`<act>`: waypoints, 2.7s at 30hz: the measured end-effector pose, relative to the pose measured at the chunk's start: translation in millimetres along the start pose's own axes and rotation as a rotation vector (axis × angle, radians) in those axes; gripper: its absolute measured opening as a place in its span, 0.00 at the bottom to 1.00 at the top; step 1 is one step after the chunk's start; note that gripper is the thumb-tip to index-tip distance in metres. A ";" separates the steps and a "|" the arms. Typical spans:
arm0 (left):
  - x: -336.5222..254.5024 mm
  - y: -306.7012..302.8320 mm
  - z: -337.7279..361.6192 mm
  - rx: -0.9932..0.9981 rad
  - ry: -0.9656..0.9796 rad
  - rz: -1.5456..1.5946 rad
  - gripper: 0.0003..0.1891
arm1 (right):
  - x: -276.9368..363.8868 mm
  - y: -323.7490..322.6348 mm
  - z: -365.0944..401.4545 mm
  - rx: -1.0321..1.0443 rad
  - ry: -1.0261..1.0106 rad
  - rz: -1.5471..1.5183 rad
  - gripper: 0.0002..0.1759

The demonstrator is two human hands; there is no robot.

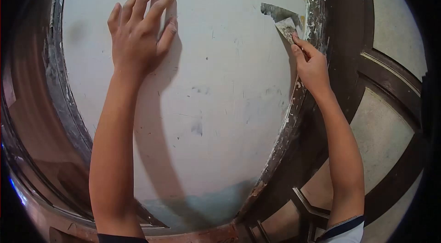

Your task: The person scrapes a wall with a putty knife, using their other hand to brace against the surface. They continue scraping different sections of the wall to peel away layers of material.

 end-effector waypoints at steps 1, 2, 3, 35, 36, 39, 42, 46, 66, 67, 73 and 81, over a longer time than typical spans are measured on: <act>0.8 1.8 1.4 -0.010 0.017 -0.012 0.23 | 0.3 -1.8 1.0 0.027 0.041 0.041 0.19; 1.1 2.7 2.2 -0.008 0.018 -0.016 0.23 | 4.8 -2.4 -0.7 0.027 0.041 0.037 0.19; 1.0 3.4 2.1 -0.005 0.009 -0.019 0.24 | 9.2 -1.7 -3.1 0.026 0.047 0.074 0.19; -0.7 -1.1 0.5 -0.015 -0.005 0.004 0.25 | 14.7 0.1 -7.2 -0.026 -0.090 0.114 0.18; 0.7 -1.0 0.4 -0.014 0.001 -0.001 0.25 | 18.1 -1.0 -5.2 -0.029 -0.090 0.106 0.18; -2.0 -1.7 0.5 -0.043 -0.005 0.023 0.24 | 18.0 0.8 -5.2 0.014 0.023 0.140 0.19; -1.7 -1.5 1.2 -0.036 -0.002 0.015 0.24 | 20.9 2.8 -13.5 -0.004 -0.023 0.162 0.19; 0.8 -0.6 2.9 -0.040 0.010 0.018 0.24 | 18.7 1.4 -3.5 0.010 0.033 0.187 0.19; 1.6 -2.8 5.1 -0.038 -0.010 0.040 0.24 | 32.5 5.1 -6.4 0.012 0.027 0.277 0.19; 1.4 -2.4 4.8 -0.039 -0.010 0.035 0.24 | 32.1 5.7 -6.3 0.034 0.055 0.281 0.19; 0.3 -2.1 5.2 -0.058 0.000 0.036 0.22 | 49.5 6.5 2.0 0.047 0.086 0.383 0.20; 0.9 -3.6 6.4 -0.071 0.012 0.039 0.22 | 58.9 9.4 7.6 0.054 0.157 0.463 0.19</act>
Point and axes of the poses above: each hand's wrist, its own z-axis away from the middle knuckle, its own y-axis out of the palm, x = y × z, the point moved 5 cm from there along -z, towards the middle knuckle, and after that the axes turned 10 degrees about y, right-handed, at the moved point
